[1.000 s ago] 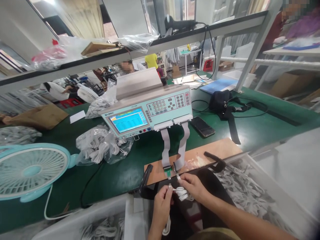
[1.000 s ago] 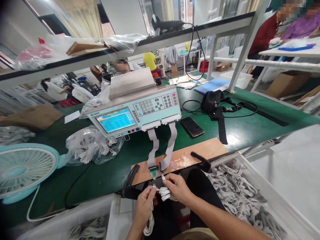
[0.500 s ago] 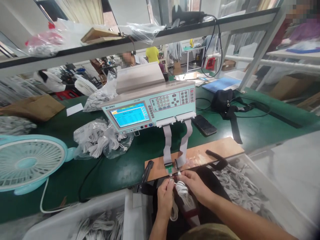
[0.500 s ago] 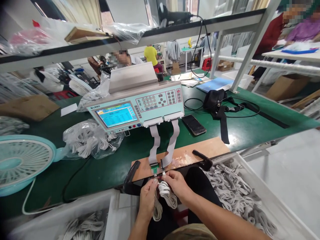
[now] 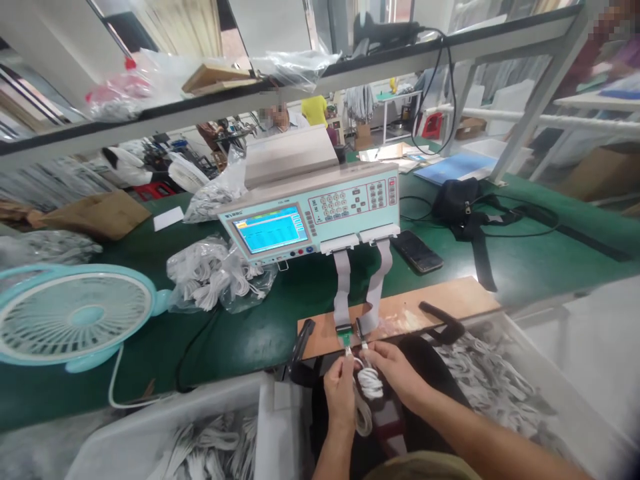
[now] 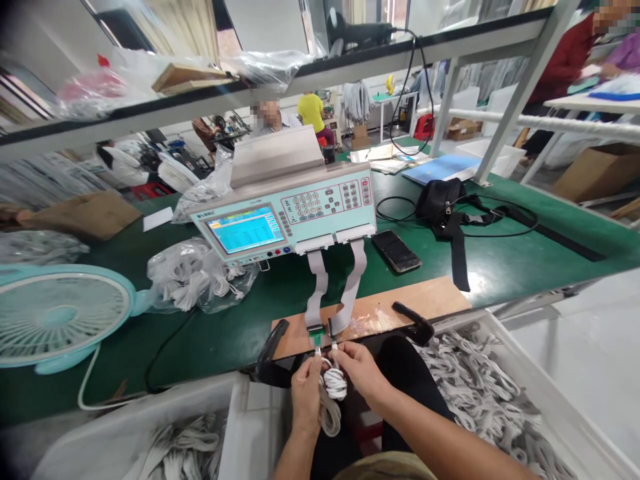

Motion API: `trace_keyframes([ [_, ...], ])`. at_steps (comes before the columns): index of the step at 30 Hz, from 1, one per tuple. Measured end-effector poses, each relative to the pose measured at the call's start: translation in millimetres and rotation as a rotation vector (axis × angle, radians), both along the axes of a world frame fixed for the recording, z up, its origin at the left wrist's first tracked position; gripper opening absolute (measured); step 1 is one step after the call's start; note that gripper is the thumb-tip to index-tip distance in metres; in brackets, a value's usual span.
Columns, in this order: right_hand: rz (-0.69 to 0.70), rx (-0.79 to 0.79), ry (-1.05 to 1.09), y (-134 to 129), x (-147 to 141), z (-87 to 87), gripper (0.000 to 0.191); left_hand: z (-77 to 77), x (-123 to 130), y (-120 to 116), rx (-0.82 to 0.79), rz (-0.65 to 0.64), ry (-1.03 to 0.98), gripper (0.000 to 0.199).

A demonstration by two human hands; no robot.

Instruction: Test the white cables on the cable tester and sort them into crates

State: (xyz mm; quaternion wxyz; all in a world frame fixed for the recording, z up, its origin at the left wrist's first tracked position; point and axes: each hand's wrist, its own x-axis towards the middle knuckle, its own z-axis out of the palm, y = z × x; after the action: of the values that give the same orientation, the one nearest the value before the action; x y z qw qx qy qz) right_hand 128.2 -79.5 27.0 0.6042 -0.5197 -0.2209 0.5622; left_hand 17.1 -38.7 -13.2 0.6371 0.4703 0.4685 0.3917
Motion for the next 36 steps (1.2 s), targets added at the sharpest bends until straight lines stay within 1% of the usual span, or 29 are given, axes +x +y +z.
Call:
trace_keyframes([
  [3,0.009,-0.002,-0.042,0,0,-8.3,0.038,1.1,-1,1,0.019,-0.033,0.037,0.040],
  [7,0.007,0.030,-0.074,2,0,-20.3,0.042,6.6,2,3,0.048,-0.067,0.031,0.043],
  [12,-0.024,0.046,-0.106,6,-2,-25.9,0.049,9.4,7,5,0.016,0.009,0.043,0.049],
  [16,-0.046,0.052,-0.091,8,-3,-27.6,0.051,13.2,9,4,-0.022,-0.014,0.034,0.051],
  [20,-0.066,0.052,-0.098,8,-3,-30.6,0.051,19.2,12,0,0.010,0.053,0.064,0.049],
  [22,-0.067,0.052,-0.102,9,-3,-31.6,0.049,19.8,12,0,0.035,0.057,0.089,0.048],
  [25,-0.061,0.077,-0.118,11,-4,-31.3,0.047,17.2,12,3,0.066,0.023,0.125,0.045],
  [28,-0.063,0.088,-0.188,8,-6,-30.7,0.049,13.5,10,2,0.092,0.016,0.154,0.043],
  [30,-0.053,0.086,-0.272,-2,-7,-31.8,0.048,9.8,7,-4,0.133,0.011,0.188,0.043],
  [32,-0.003,0.082,-0.346,-17,-7,-34.5,0.045,3.5,4,-15,0.172,-0.004,0.233,0.045],
  [34,0.064,0.075,-0.360,-33,-5,-38.3,0.041,-5.7,1,-26,0.154,-0.073,0.254,0.048],
  [36,0.142,0.072,-0.305,-46,0,-42.5,0.038,-16.1,-1,-34,0.048,-0.213,0.225,0.052],
])
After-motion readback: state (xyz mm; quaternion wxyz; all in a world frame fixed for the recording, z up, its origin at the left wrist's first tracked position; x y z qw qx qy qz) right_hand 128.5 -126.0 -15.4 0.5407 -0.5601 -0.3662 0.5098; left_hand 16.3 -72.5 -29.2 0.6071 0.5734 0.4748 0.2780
